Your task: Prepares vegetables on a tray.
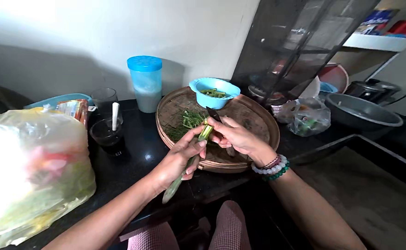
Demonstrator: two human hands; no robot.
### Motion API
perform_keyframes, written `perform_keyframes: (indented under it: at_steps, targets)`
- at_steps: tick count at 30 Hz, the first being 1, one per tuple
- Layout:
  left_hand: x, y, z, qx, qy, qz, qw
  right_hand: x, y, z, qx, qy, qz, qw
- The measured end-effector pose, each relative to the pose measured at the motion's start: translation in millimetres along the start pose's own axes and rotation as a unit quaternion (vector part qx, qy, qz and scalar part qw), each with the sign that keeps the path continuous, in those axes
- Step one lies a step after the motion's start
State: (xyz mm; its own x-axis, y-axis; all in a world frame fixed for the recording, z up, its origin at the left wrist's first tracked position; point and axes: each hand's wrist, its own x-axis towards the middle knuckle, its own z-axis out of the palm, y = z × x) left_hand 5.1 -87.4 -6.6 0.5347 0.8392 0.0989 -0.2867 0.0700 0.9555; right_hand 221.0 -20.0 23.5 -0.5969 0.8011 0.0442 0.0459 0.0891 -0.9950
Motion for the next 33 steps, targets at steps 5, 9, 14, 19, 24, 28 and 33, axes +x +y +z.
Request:
perform_keyframes:
  at_steps: [5, 9, 14, 19, 24, 28, 33]
  targets:
    - [-7.8, -1.2, 2.3, 0.001, -0.041, -0.028, 0.999, 0.8, -22.6, -3.9, -0.110, 0.172, -0.007, 0.979]
    - [-10.5, -2.8, 0.6, -0.018, -0.017, -0.010, 1.000, 50.8, -52.6, -62.5, -0.227, 0.277, -0.024, 0.933]
    - [-10.5, -0.4, -2.3, -0.075, 0.061, -0.017, 0.995, 74.8, -80.7, -88.7, -0.339, 0.266, -0.034, 0.902]
    - [-9.2, 4.0, -8.5, -0.119, 0.058, -0.033, 0.991, 25.4, -63.9, -10.7, -0.477, 0.048, -0.108, 0.871]
    - [-9.8, -0.1, -5.7, -0.158, 0.044, -0.062, 0.985, 23.0, -29.1, -3.9, -0.603, 0.056, -0.242, 0.758]
    - [-8.7, -4.3, -1.0, -0.127, 0.073, -0.065, 0.987, 26.8, -26.9, -17.5, -0.648, 0.162, -0.228, 0.709]
    - [7.2, -8.9, 4.9, -0.166, 0.154, -0.046, 0.973, 14.9, -1.7, 27.1, -0.558, 0.119, -0.269, 0.776]
